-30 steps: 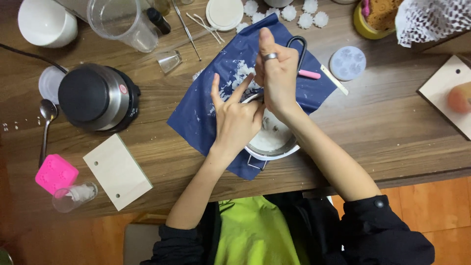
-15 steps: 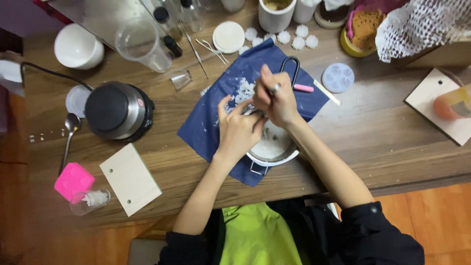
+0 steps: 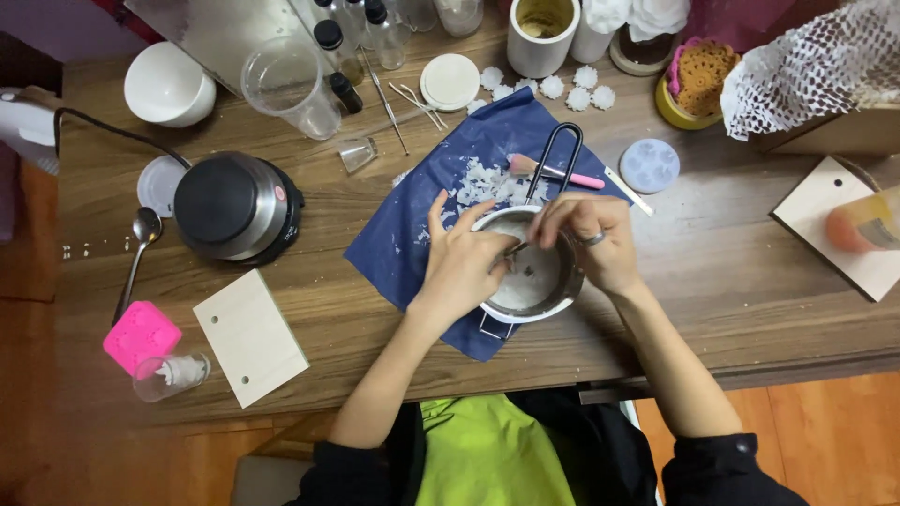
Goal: Stirring and scraping white wax in a small metal pot using a thin metal tool on a workshop table.
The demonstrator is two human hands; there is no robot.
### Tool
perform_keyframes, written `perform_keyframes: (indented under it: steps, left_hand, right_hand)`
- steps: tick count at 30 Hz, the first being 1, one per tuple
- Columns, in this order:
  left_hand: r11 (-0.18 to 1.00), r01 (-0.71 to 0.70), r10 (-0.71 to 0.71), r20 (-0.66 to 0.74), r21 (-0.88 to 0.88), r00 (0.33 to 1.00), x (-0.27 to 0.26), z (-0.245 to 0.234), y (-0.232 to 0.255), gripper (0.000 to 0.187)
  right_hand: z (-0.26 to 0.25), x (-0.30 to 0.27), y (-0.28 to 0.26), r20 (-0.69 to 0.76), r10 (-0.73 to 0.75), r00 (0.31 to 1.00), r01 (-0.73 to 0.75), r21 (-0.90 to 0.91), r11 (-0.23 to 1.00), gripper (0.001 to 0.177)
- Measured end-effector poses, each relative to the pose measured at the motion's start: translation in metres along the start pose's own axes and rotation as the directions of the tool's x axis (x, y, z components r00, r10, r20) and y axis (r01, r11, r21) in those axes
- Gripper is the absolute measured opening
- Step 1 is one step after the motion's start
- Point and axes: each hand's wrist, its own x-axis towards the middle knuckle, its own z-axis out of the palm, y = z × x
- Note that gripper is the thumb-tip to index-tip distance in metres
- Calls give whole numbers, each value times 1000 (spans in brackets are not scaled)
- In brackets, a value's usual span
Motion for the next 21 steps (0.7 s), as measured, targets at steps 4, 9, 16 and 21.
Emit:
perform_keyframes:
  steps: [4,9,16,21]
  left_hand:
    - [997,15,-15,-2,75,1000,4,-1,11,21]
    - [991,17,-17,1,136,1000,3,10,6,20]
    - [986,2,-5,20,165,1000,5,6,11,16]
    - [977,-84,85,7,195,996,4,10,12,9]
  right_hand:
    - [-13,6,-7,95,-90,991,112,-260,959,50]
    - [-6,1,-8,236,-18,971,114,-397,911,29]
    - [-14,-3,-24,387,-13,922,211,-473,856,35]
    - [-19,9,-53,546,142,826,136,-437,889,27]
